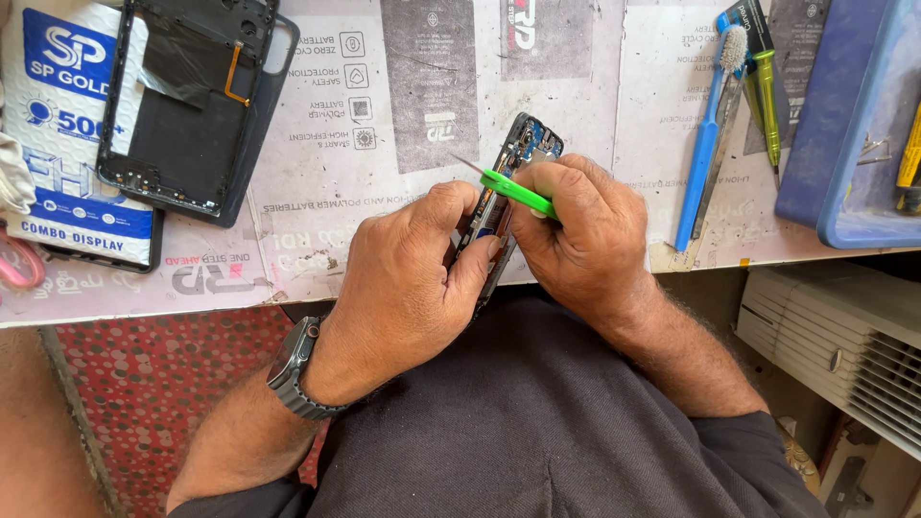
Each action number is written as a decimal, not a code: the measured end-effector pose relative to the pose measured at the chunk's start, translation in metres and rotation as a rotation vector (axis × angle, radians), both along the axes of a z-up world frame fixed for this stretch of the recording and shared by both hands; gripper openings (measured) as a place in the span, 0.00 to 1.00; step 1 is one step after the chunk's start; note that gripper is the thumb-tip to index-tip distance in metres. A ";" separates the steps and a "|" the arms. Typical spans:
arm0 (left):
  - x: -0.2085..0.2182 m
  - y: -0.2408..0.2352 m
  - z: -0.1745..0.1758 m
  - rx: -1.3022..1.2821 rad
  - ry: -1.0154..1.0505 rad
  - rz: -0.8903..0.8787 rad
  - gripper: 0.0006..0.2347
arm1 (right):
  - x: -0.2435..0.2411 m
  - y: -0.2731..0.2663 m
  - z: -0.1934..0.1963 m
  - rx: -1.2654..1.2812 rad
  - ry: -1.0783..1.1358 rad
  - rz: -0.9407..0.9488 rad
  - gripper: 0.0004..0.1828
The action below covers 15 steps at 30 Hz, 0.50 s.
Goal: The person uses a green utility knife to pry and separate the display assembly from the smartphone chassis. They work along the edges of the device, carefully lifting the screen while holding the phone body steady. The phone remains partially disassembled with internal components visible.
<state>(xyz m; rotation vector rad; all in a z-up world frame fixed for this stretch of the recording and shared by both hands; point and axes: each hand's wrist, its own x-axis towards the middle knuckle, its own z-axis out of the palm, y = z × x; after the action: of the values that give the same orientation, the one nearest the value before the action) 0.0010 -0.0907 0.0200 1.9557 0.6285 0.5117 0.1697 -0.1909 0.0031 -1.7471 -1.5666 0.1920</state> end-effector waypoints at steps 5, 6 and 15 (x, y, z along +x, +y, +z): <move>0.001 0.000 0.000 -0.095 0.036 0.002 0.11 | 0.001 0.001 -0.007 0.023 -0.027 0.025 0.07; 0.001 0.001 0.000 -0.129 0.055 0.003 0.10 | 0.001 0.001 -0.008 0.025 -0.011 0.023 0.07; 0.004 0.006 -0.001 -0.343 0.078 -0.019 0.08 | 0.004 -0.002 -0.011 -0.013 0.076 -0.006 0.06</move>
<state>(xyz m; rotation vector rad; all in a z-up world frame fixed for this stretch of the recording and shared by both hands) 0.0054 -0.0852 0.0192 1.6603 0.6967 0.2940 0.1735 -0.1932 -0.0081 -1.7344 -1.5086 0.2630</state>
